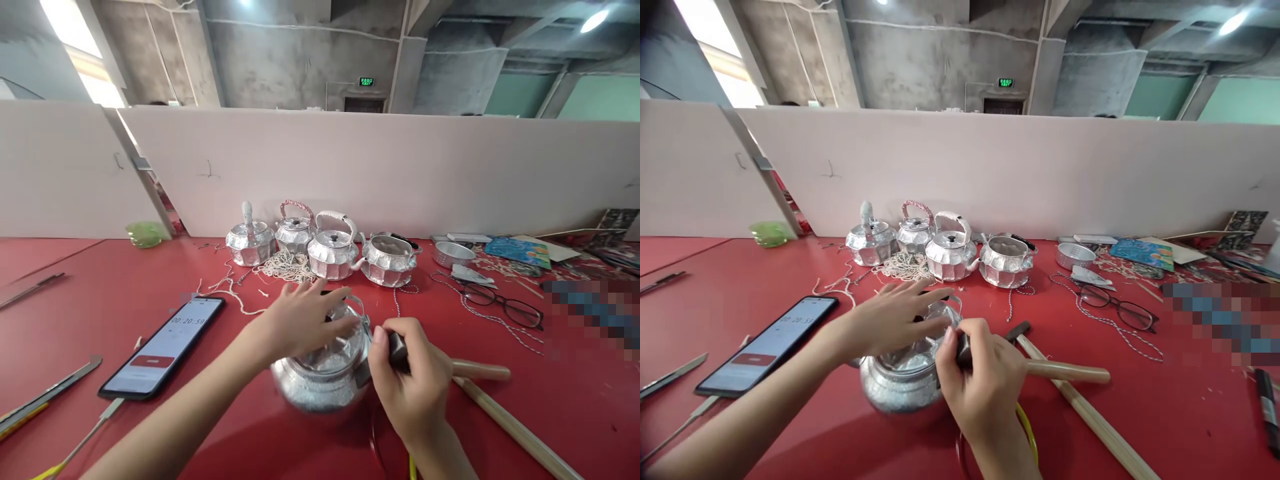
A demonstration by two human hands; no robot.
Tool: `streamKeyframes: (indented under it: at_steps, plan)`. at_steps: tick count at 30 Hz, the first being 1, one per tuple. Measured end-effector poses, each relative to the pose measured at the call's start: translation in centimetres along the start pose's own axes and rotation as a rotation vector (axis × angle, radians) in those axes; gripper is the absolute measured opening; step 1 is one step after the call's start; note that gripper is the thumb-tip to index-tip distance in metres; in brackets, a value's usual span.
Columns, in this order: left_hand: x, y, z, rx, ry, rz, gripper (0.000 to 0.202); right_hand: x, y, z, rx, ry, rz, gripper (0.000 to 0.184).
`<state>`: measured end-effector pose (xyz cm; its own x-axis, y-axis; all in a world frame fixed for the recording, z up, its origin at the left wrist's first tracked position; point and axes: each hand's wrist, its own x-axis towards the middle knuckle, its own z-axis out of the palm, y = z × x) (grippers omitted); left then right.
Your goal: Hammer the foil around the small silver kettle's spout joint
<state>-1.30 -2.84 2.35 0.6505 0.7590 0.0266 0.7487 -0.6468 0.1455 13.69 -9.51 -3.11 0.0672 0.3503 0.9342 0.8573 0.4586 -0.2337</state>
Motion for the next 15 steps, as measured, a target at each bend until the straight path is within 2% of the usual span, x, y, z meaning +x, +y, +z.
streamKeyframes:
  at_steps: [4, 7, 12, 15]
  plan:
    - [1.7, -0.6, 1.0, -0.115, 0.013, 0.119, 0.048, 0.0, -0.3, 0.3, 0.046, -0.06, -0.026, 0.005]
    - [1.9, -1.3, 1.0, -0.117, 0.031, 0.182, 0.045, -0.2, -0.5, 0.5, 0.053, -0.038, -0.05, 0.006]
    - [1.8, -1.2, 1.6, -0.057, 0.116, 0.128, 0.045, -0.8, -0.7, 0.6, 0.057, 0.102, -0.088, 0.008]
    - [1.9, -1.1, 1.8, -0.025, 0.14, 0.11, 0.045, -1.1, -1.1, 0.3, 0.096, 0.116, -0.108, 0.008]
